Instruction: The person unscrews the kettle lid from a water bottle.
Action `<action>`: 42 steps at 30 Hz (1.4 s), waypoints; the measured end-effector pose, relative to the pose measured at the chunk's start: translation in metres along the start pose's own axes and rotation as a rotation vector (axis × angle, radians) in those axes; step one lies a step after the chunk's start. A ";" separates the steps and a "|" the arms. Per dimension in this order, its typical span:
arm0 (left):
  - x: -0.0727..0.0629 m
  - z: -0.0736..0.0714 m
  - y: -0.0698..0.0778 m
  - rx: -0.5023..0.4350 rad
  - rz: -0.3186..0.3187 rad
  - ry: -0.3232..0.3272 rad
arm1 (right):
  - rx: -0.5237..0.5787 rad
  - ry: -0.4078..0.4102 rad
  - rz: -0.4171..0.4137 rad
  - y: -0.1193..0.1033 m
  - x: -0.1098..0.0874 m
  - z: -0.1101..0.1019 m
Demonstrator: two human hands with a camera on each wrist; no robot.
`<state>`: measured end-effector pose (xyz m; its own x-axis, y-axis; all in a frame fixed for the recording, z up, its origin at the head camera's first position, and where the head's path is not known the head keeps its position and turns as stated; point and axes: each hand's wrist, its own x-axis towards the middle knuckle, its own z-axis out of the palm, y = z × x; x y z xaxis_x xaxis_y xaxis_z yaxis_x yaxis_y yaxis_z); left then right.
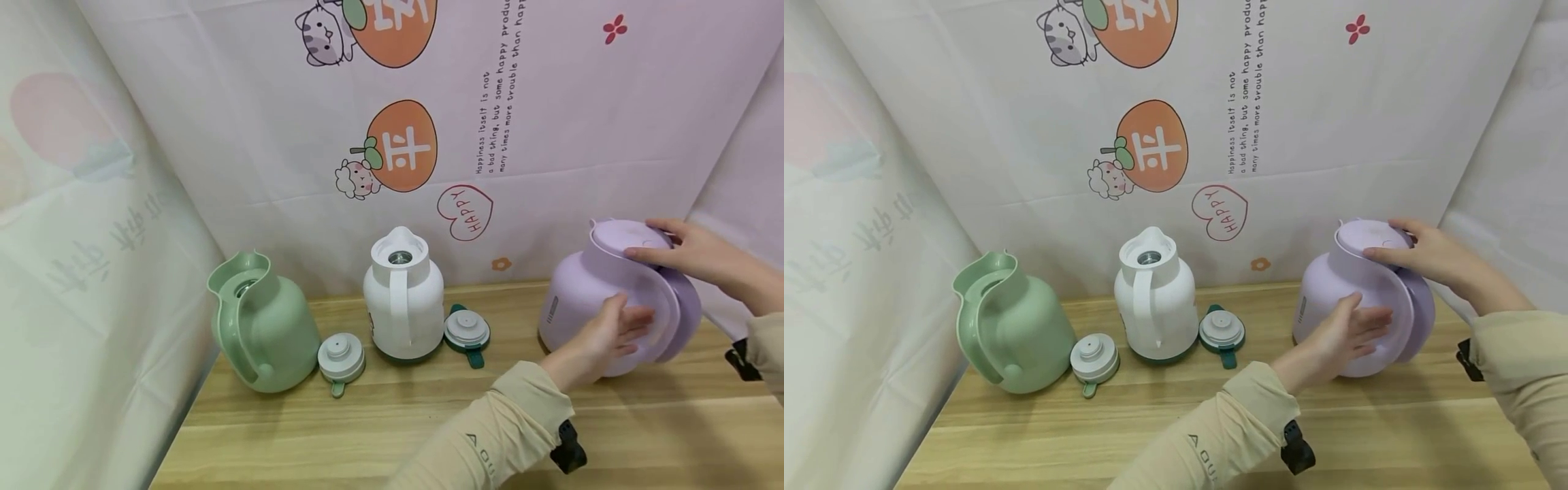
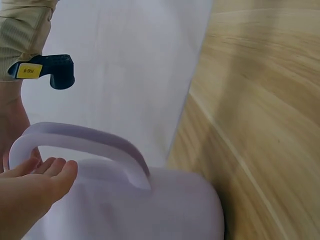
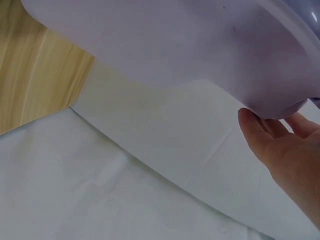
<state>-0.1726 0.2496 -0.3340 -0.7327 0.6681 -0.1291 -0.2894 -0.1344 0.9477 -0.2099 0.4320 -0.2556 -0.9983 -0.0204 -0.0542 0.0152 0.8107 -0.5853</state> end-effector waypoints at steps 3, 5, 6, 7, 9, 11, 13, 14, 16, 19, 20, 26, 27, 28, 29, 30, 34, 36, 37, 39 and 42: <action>0.004 0.007 -0.002 -0.006 -0.007 -0.016 | -0.002 0.008 0.005 0.000 0.000 0.000; 0.005 0.010 -0.003 0.004 -0.015 -0.033 | -0.009 0.010 0.006 -0.001 -0.001 0.000; 0.006 0.011 -0.003 0.011 -0.017 -0.040 | -0.013 0.012 0.007 -0.001 -0.001 0.000; 0.007 0.012 -0.003 0.019 -0.020 -0.049 | -0.013 0.012 0.011 -0.002 -0.001 0.000; 0.007 0.013 -0.003 0.037 -0.029 -0.064 | -0.018 0.016 0.018 -0.002 -0.002 0.000; 0.008 0.014 -0.004 0.058 -0.033 -0.068 | -0.021 0.021 0.025 -0.003 -0.002 0.000; 0.009 0.015 -0.004 0.084 -0.031 -0.063 | -0.022 0.026 0.028 -0.003 -0.001 0.000; 0.009 0.015 -0.004 0.093 -0.029 -0.059 | -0.025 0.029 0.028 -0.003 -0.001 0.001; 0.010 0.014 -0.005 0.124 -0.021 -0.057 | -0.025 0.036 0.029 -0.003 0.000 0.001; 0.010 0.011 -0.004 0.160 -0.009 -0.056 | -0.028 0.041 0.030 -0.003 0.001 0.002; 0.010 0.010 -0.004 0.172 -0.004 -0.060 | -0.026 0.041 0.029 -0.003 0.001 0.002; 0.009 0.005 -0.001 0.206 0.009 -0.064 | -0.043 0.059 0.012 -0.001 0.001 0.001; 0.009 0.005 -0.001 0.197 0.010 -0.060 | -0.047 0.062 0.006 -0.001 0.001 0.001; 0.009 0.004 -0.001 0.186 0.010 -0.054 | -0.050 0.063 -0.001 -0.001 0.002 0.001; 0.009 0.003 0.000 0.173 0.011 -0.048 | -0.053 0.065 -0.009 -0.002 0.002 0.001; 0.009 0.002 -0.001 0.156 0.012 -0.044 | -0.055 0.063 -0.016 -0.002 0.003 0.001; 0.009 0.000 -0.002 0.085 0.017 -0.034 | -0.071 0.057 -0.036 -0.002 0.004 0.002; 0.009 -0.002 -0.003 0.055 0.024 -0.035 | -0.078 0.053 -0.046 -0.002 0.005 0.002; 0.009 -0.003 -0.004 0.048 0.028 -0.038 | -0.080 0.050 -0.047 -0.002 0.005 0.002; 0.009 -0.004 -0.005 0.038 0.038 -0.044 | -0.083 0.046 -0.049 -0.003 0.006 0.002; 0.009 -0.007 -0.005 0.035 0.042 -0.045 | -0.080 0.040 -0.046 -0.004 0.007 0.002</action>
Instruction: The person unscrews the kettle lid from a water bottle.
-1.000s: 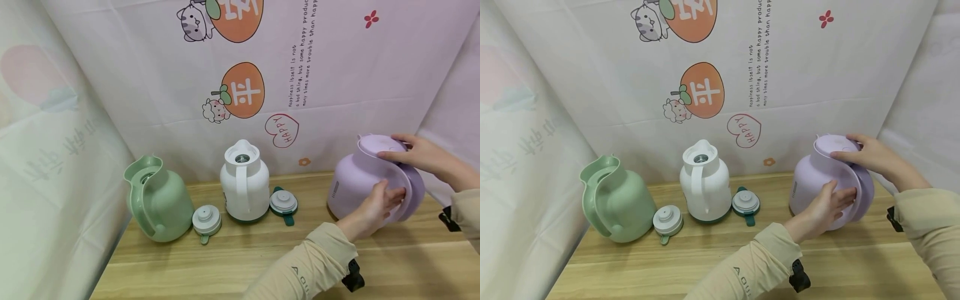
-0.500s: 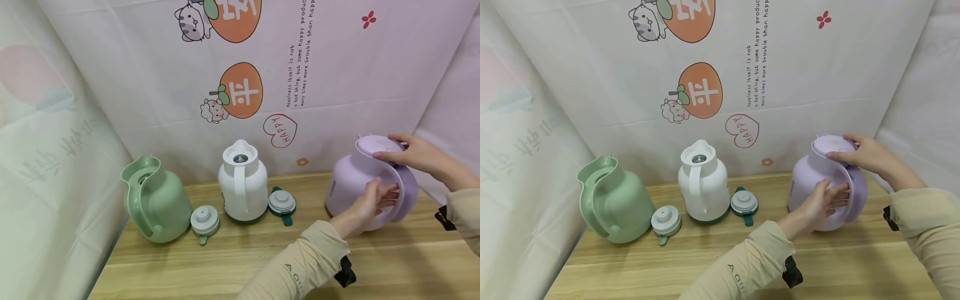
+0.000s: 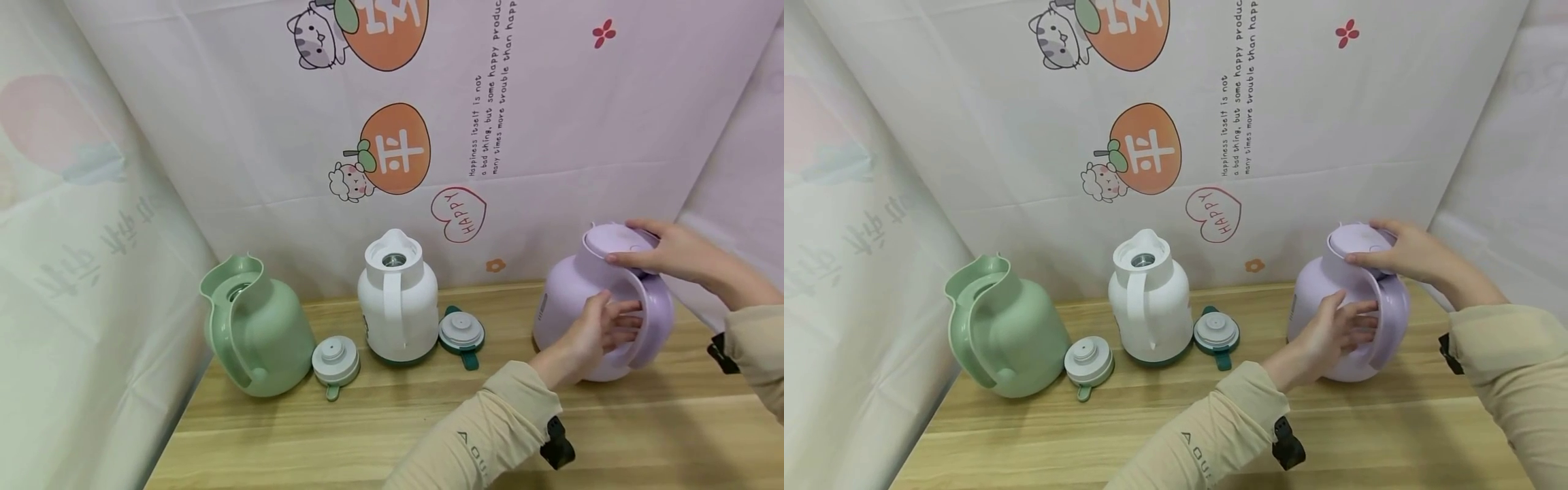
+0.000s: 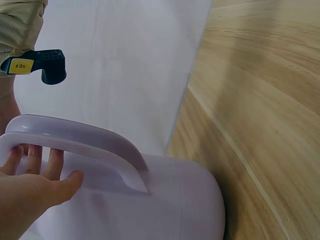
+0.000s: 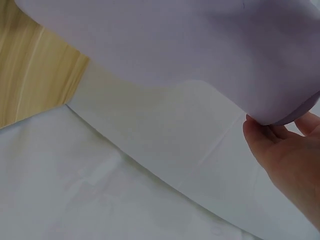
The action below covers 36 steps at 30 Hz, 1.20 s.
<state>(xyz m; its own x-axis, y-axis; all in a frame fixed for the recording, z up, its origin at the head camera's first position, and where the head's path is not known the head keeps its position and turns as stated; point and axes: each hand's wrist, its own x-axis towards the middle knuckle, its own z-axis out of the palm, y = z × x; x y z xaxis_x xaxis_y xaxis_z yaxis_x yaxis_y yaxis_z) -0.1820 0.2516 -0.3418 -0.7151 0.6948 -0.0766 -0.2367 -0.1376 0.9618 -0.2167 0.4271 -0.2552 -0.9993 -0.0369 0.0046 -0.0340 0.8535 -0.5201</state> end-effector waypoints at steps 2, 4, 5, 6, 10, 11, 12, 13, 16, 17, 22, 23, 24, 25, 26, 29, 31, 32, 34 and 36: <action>0.000 -0.001 0.000 -0.007 0.001 0.000 | 0.005 -0.003 0.005 -0.001 0.000 0.000; 0.001 -0.001 0.000 -0.015 0.004 0.003 | 0.013 -0.004 0.008 -0.001 0.001 0.000; 0.001 -0.002 0.000 -0.018 0.003 0.001 | 0.015 -0.004 0.010 -0.001 0.001 0.000; 0.001 -0.002 0.000 -0.025 0.003 0.000 | 0.012 -0.001 0.013 -0.001 0.001 0.000; 0.002 -0.003 0.000 -0.074 -0.009 -0.005 | -0.006 0.012 0.022 -0.002 0.000 0.000; 0.001 -0.003 0.001 -0.089 -0.014 -0.012 | -0.007 0.013 0.028 -0.003 -0.001 0.000; 0.001 -0.003 0.002 -0.112 -0.019 -0.022 | -0.007 0.017 0.032 -0.003 -0.002 0.001; 0.001 -0.004 0.003 -0.140 -0.023 -0.034 | -0.004 0.019 0.037 -0.003 -0.002 0.001; 0.000 -0.006 0.007 -0.210 -0.034 -0.080 | 0.006 0.027 0.051 -0.004 -0.003 0.002; -0.001 -0.008 0.009 -0.231 -0.037 -0.090 | 0.009 0.032 0.053 -0.005 -0.003 0.003; -0.002 -0.016 0.012 -0.250 -0.050 -0.113 | 0.013 0.062 0.056 -0.008 -0.002 0.007; -0.002 -0.018 0.012 -0.249 -0.051 -0.116 | 0.018 0.068 0.053 -0.010 -0.002 0.008; -0.002 -0.020 0.013 -0.248 -0.050 -0.121 | 0.026 0.076 0.050 -0.011 -0.001 0.010; -0.003 -0.021 0.013 -0.249 -0.049 -0.121 | 0.036 0.082 0.047 -0.012 -0.001 0.011; -0.004 -0.023 0.013 -0.247 -0.047 -0.122 | 0.047 0.086 0.045 -0.014 -0.001 0.012; -0.006 -0.025 0.014 -0.220 -0.023 -0.125 | 0.072 0.098 0.035 -0.017 -0.001 0.014; -0.008 -0.027 0.014 -0.191 0.004 -0.112 | 0.076 0.094 0.034 -0.020 -0.001 0.016; -0.009 -0.028 0.014 -0.177 0.020 -0.109 | 0.071 0.093 0.033 -0.021 -0.001 0.016; -0.011 -0.029 0.013 -0.157 0.050 -0.096 | 0.062 0.087 0.030 -0.023 -0.001 0.017; -0.012 -0.030 0.012 -0.141 0.079 -0.081 | 0.058 0.079 0.026 -0.026 -0.001 0.017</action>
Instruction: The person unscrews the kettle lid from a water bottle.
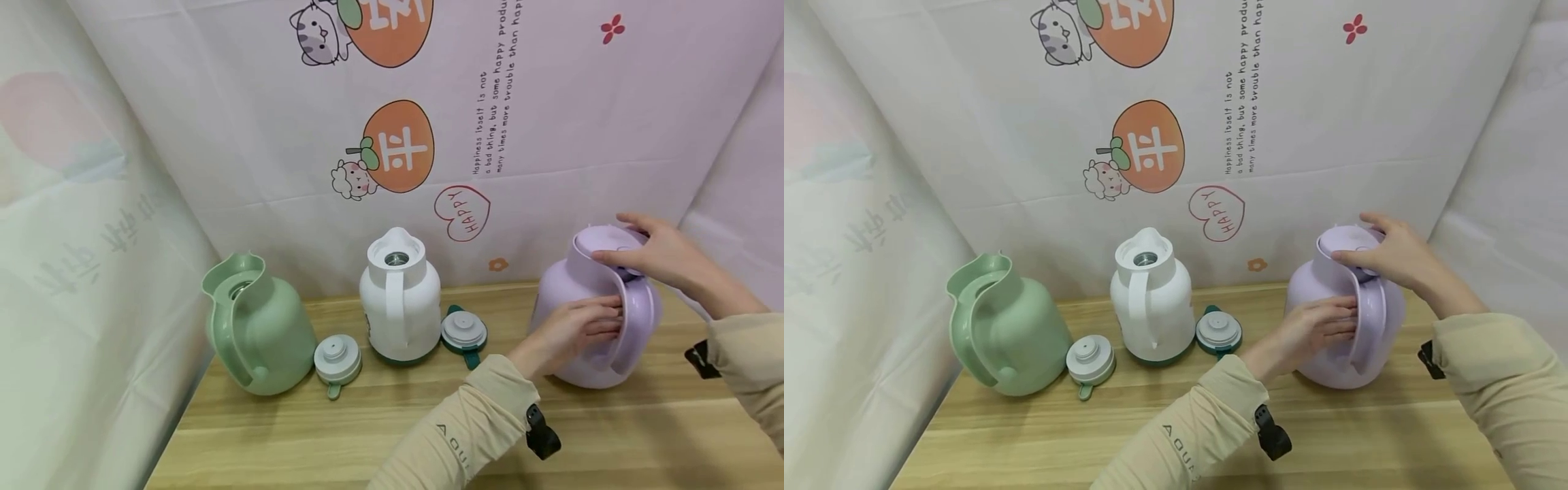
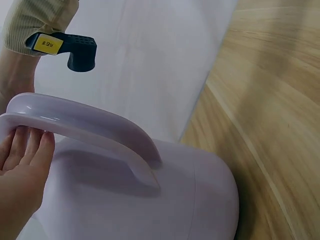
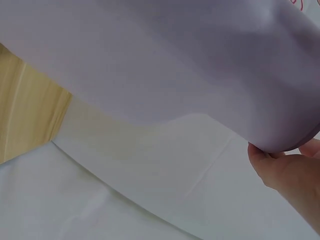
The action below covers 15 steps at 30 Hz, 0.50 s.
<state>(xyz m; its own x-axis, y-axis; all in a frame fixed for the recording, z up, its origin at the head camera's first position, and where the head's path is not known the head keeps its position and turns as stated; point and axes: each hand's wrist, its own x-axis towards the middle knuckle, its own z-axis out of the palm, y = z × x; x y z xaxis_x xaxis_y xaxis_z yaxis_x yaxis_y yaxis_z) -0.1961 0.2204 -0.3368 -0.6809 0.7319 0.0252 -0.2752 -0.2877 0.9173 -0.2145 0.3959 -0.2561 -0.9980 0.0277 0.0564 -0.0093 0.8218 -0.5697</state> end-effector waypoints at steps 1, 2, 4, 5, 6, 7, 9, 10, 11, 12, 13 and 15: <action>0.000 0.000 0.000 0.002 0.013 0.007 | -0.003 -0.003 -0.003 -0.001 0.000 0.000; 0.000 -0.001 0.000 0.004 0.024 0.018 | -0.008 -0.006 -0.006 -0.003 0.000 0.000; 0.000 -0.001 0.000 0.005 0.039 0.047 | -0.021 -0.018 -0.005 -0.005 0.000 -0.001; 0.000 -0.002 0.000 0.008 0.045 0.062 | -0.028 -0.025 -0.002 -0.006 0.000 -0.001; 0.001 -0.002 0.000 0.012 0.048 0.080 | -0.040 -0.034 0.002 -0.007 0.000 -0.002; 0.001 -0.003 0.000 0.017 0.048 0.095 | -0.054 -0.045 0.004 -0.008 0.001 -0.002; 0.001 -0.005 0.000 0.035 0.041 0.117 | -0.079 -0.064 0.006 -0.010 0.002 -0.002; 0.001 -0.006 0.001 0.043 0.035 0.124 | -0.091 -0.072 0.004 -0.011 0.003 -0.002; 0.001 -0.007 0.001 0.051 0.030 0.126 | -0.099 -0.079 -0.001 -0.012 0.004 -0.001; 0.001 -0.008 0.001 0.058 0.023 0.128 | -0.103 -0.086 -0.007 -0.013 0.005 -0.001; 0.001 -0.010 0.001 0.063 0.019 0.126 | -0.103 -0.092 -0.013 -0.014 0.006 0.000; 0.001 -0.012 0.001 0.063 0.015 0.123 | -0.101 -0.103 -0.022 -0.015 0.008 0.001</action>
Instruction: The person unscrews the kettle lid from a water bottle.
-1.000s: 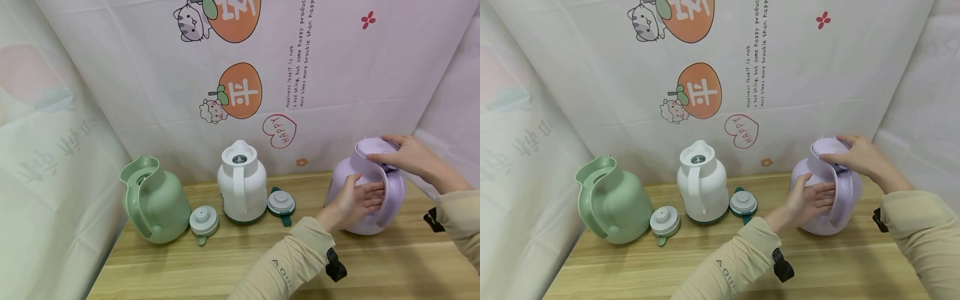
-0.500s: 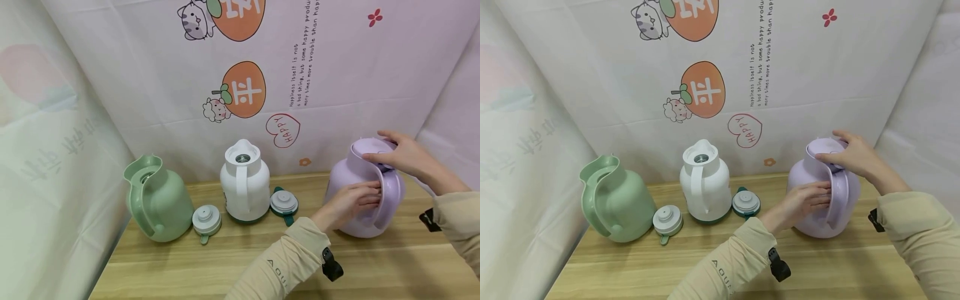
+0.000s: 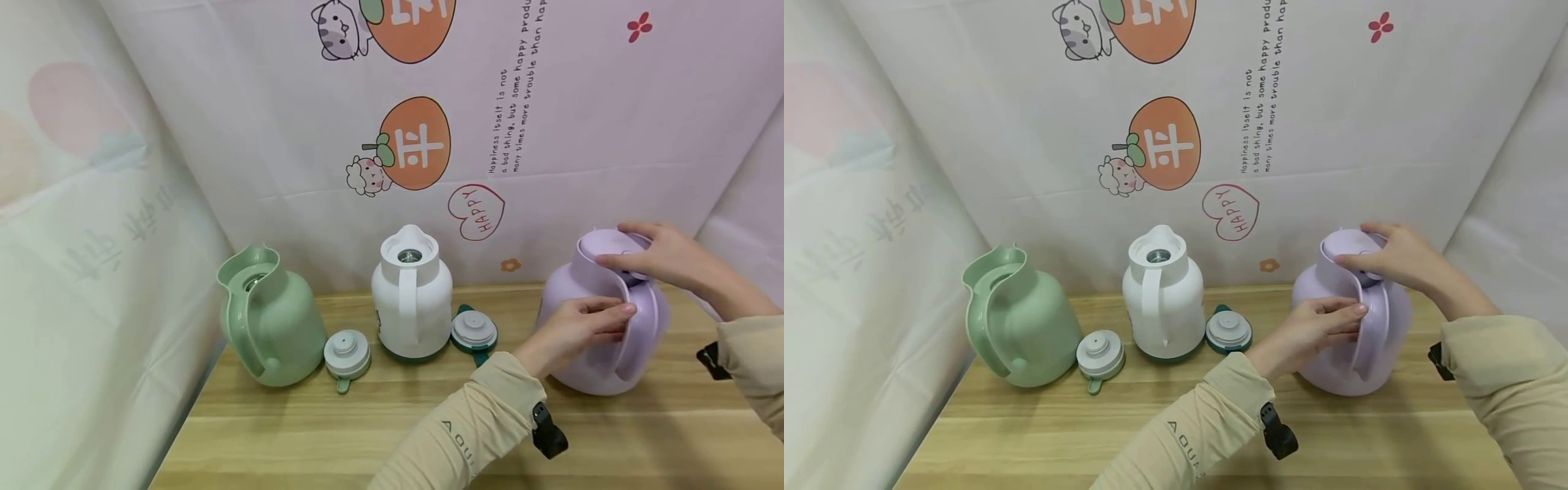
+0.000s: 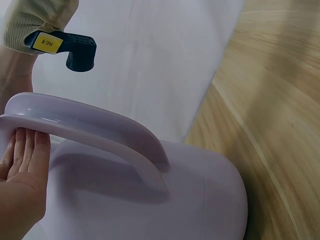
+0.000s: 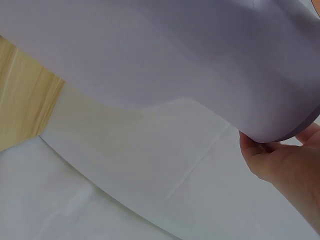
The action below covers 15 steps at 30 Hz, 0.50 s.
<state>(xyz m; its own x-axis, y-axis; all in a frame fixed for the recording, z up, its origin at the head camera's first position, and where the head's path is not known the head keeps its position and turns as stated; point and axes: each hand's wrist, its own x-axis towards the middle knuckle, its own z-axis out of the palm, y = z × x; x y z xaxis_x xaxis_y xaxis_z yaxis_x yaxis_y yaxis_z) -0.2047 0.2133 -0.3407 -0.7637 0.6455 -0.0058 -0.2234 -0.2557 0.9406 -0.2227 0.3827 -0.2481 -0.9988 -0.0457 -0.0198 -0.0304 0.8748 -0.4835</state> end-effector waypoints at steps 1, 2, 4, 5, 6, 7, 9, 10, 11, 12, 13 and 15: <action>0.000 0.000 0.000 0.001 -0.001 -0.004 | 0.005 -0.004 -0.005 0.000 0.000 0.000; 0.000 0.000 0.000 0.004 0.000 -0.008 | 0.010 -0.007 -0.007 0.001 0.000 0.001; 0.001 -0.001 0.000 0.007 0.002 -0.013 | 0.022 -0.007 -0.009 0.001 0.001 0.002; 0.000 -0.001 0.000 0.007 0.002 -0.013 | 0.028 -0.004 -0.010 0.002 0.001 0.002; 0.000 -0.001 0.000 0.009 0.001 -0.013 | 0.031 0.001 -0.013 0.002 0.001 0.003; 0.000 -0.001 0.000 0.014 -0.001 -0.009 | 0.037 0.006 -0.017 0.001 0.002 0.004; -0.001 -0.002 0.001 0.018 -0.007 0.006 | 0.045 0.018 -0.024 0.000 0.003 0.006; -0.002 -0.002 0.001 0.020 -0.009 0.016 | 0.048 0.024 -0.030 0.000 0.004 0.007; -0.003 -0.002 0.001 0.021 -0.009 0.027 | 0.050 0.027 -0.035 -0.001 0.005 0.007; -0.004 -0.001 0.002 0.016 -0.008 0.040 | 0.049 0.032 -0.040 -0.002 0.006 0.008; -0.005 -0.001 0.003 0.009 -0.006 0.055 | 0.052 0.034 -0.044 -0.003 0.006 0.008; -0.007 0.000 0.004 -0.014 0.009 0.079 | 0.052 0.031 -0.047 -0.005 0.007 0.008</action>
<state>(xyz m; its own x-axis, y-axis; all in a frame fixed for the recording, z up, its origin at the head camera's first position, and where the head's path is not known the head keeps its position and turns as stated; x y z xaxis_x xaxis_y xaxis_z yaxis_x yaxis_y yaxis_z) -0.2002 0.2082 -0.3368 -0.8112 0.5843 -0.0244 -0.2239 -0.2718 0.9359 -0.2297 0.3742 -0.2532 -0.9970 -0.0703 0.0309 -0.0760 0.8458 -0.5280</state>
